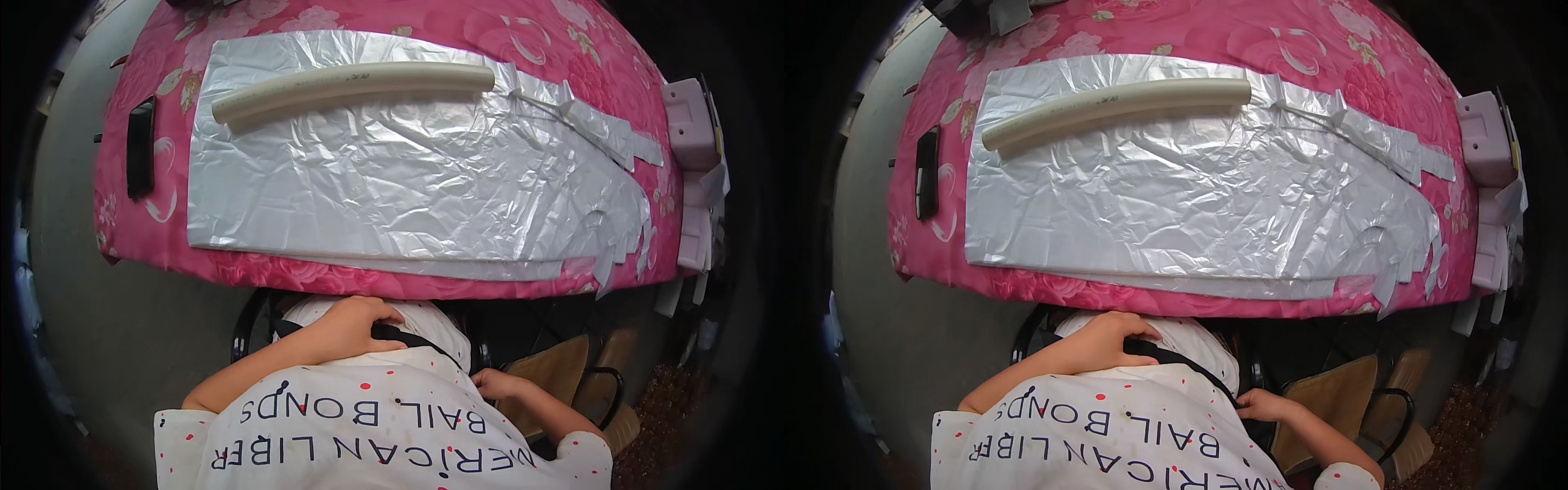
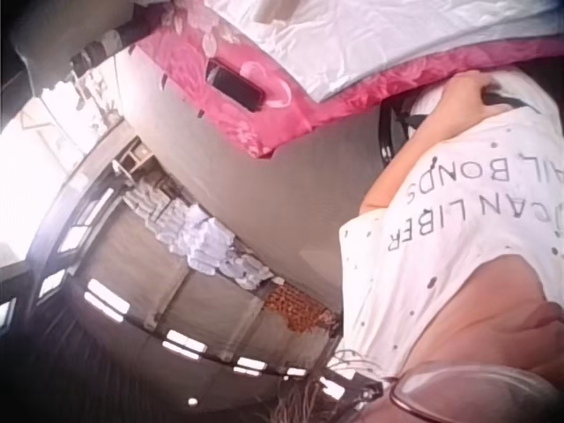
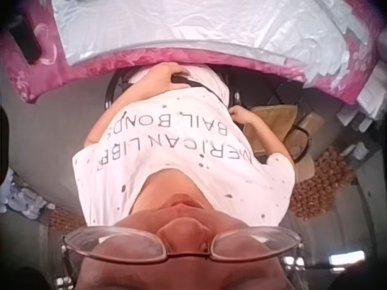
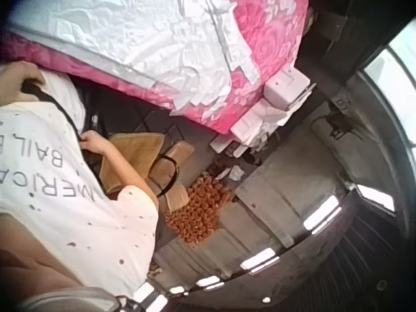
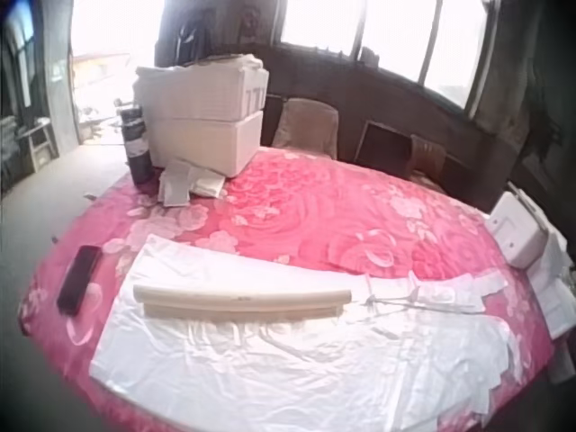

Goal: The person repeatedly unrolls a roll of plastic wrap onto a silver sheet on a table, tears off a strip by hand, and places the strip on a stack of white packages. The person continues this cycle throughout the clip.

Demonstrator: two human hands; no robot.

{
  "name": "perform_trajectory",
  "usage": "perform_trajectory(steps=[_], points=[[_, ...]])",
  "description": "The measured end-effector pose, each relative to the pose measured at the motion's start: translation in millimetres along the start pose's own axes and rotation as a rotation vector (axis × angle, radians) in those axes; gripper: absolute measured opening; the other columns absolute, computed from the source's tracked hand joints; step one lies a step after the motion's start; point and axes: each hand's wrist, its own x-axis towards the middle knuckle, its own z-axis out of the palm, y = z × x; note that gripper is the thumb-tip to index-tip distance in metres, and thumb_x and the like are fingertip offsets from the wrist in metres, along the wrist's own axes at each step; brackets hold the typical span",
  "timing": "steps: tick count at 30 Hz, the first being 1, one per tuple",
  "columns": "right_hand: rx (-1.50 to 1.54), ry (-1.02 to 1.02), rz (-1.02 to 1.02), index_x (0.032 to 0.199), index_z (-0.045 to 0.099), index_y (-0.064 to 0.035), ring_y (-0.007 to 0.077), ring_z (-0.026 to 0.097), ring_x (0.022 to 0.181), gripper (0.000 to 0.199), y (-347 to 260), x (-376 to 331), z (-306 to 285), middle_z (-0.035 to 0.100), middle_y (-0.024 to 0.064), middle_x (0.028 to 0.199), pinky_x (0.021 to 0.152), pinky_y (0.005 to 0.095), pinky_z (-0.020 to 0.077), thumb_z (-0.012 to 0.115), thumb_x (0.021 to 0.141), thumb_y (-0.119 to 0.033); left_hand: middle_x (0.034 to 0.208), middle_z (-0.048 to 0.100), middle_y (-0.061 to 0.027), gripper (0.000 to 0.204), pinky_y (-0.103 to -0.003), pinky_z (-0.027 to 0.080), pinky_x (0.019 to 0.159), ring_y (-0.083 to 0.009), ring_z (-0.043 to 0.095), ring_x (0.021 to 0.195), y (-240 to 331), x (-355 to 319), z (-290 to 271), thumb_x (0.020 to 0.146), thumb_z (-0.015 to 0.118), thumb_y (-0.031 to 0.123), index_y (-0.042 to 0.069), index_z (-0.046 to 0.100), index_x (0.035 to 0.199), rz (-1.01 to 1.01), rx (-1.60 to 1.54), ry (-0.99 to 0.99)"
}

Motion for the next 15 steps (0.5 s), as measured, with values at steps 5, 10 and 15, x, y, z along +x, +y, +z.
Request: perform_trajectory(steps=[5,10,15], points=[[-0.729,0.028,0.109,0.11,0.06,-0.0073,0.0305,0.06,0.095,0.044,-96.8,-42.6,-33.4,0.064,0.0139,0.103,0.082,0.037,0.0474,0.063,0.077,-0.037,0.115,0.054,-0.0178,0.065,-0.036,0.04,0.094,-0.0296,0.051,0.109,7.9,-19.4,-16.0,0.076,0.067,0.044,-0.001,0.052,0.12,0.142,0.066,0.032],[-0.77,0.491,-0.455,0.102,0.061,-0.0034,0.0298,0.059,0.092,0.033,-259.9,-85.2,-95.9,0.064,0.0128,0.096,0.081,0.0371,0.0466,0.063,0.08,-0.028,0.114,0.057,-0.0126,0.049,-0.032,0.043,0.09,-0.0203,0.056,0.102,13.6,-32.1,-50.2,0.081,0.067,0.028,0.002,0.054,0.12,-0.043,-0.225,0.122],[-1.068,1.386,-1.053,0.115,0.055,-0.0054,0.0309,0.052,0.104,0.046,-360.5,-18.7,-178.2,0.058,0.0118,0.108,0.089,0.0399,0.0417,0.071,0.073,-0.015,0.114,0.058,-0.0129,0.049,-0.032,0.043,0.089,-0.0206,0.056,0.103,27.4,-25.5,-59.9,0.082,0.066,0.031,0.002,0.054,0.12,0.011,-0.108,0.128]])
